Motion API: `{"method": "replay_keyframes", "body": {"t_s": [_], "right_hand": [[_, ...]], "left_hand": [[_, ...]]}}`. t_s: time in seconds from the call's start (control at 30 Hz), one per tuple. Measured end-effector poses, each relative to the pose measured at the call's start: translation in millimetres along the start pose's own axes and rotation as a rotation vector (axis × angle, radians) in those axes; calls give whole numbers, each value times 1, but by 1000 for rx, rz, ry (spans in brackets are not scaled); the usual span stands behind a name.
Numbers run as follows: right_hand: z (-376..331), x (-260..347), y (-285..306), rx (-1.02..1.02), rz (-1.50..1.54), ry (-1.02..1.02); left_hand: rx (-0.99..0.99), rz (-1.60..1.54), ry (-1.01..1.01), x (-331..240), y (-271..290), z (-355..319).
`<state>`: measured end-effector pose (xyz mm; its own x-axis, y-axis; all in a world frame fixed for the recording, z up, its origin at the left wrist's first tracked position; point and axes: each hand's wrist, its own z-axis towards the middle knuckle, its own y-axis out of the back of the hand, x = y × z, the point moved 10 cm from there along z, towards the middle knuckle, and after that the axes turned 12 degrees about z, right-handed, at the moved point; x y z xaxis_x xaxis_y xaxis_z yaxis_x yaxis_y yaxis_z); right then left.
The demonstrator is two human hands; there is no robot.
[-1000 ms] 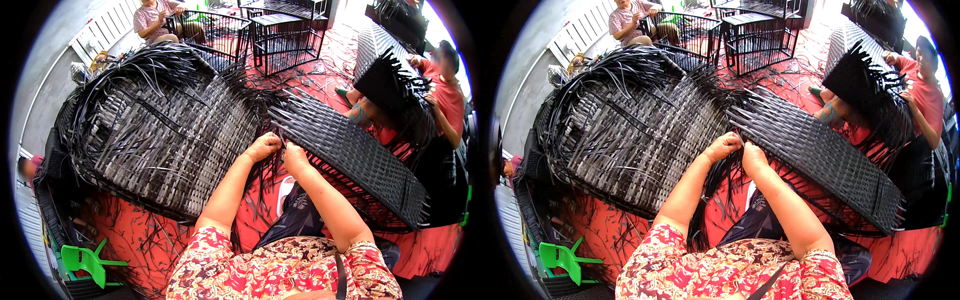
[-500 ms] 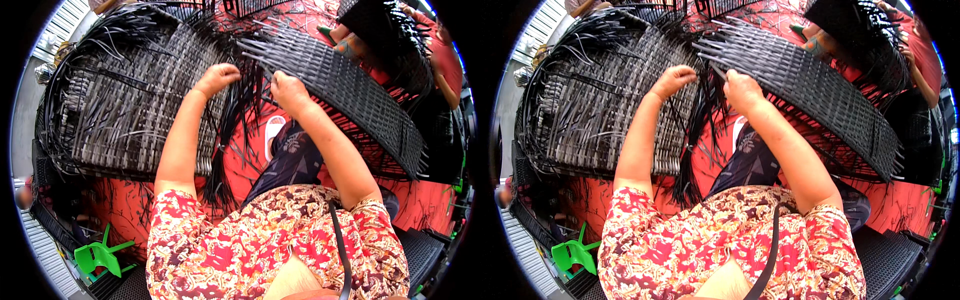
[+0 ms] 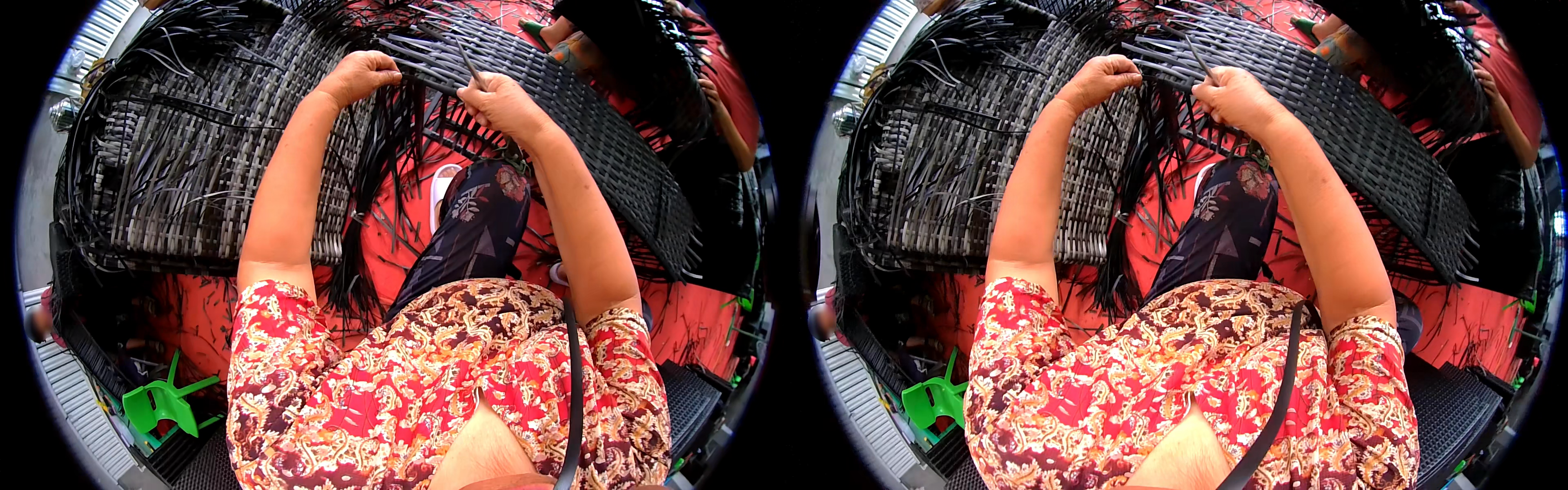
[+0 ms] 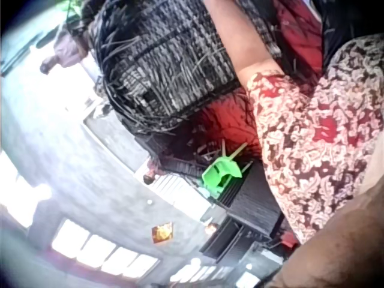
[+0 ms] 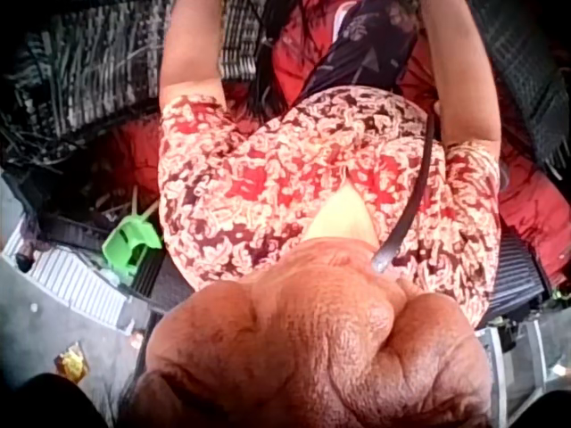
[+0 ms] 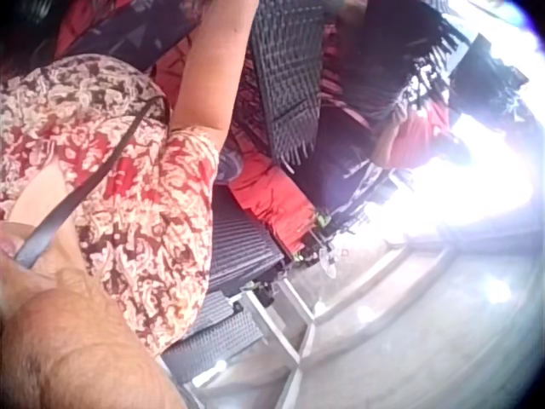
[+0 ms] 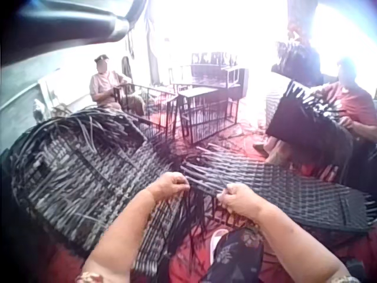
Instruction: The person weaves black synthetic strips into a furniture frame by hand and using a small metal tool to tuck the ends.
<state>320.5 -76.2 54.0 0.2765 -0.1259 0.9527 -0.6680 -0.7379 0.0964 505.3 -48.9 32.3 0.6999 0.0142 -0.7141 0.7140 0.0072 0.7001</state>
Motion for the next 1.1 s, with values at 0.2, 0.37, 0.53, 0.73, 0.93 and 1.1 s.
{"method": "replay_keyframes", "body": {"t_s": [0.2, 0.37, 0.53, 0.73, 0.93, 1.1], "right_hand": [[8, 2, 18, 31, 77, 5], [10, -8, 35, 43, 246, -79], [-6, -9, 47, 5, 191, -97], [-59, -25, 81, -56, 174, -122], [-119, -37, 127, -205, 334, -156], [-133, 18, 97, -132, 202, 105]], "left_hand": [[38, -195, 30, -4, -3, 8], [99, -139, 68, -12, -8, 18], [64, -16, 107, 2, 4, 20], [-101, 38, -10, 6, 27, 15], [-533, 649, -116, -14, 61, -4], [-367, 171, -609, -176, 4, -25]]}}
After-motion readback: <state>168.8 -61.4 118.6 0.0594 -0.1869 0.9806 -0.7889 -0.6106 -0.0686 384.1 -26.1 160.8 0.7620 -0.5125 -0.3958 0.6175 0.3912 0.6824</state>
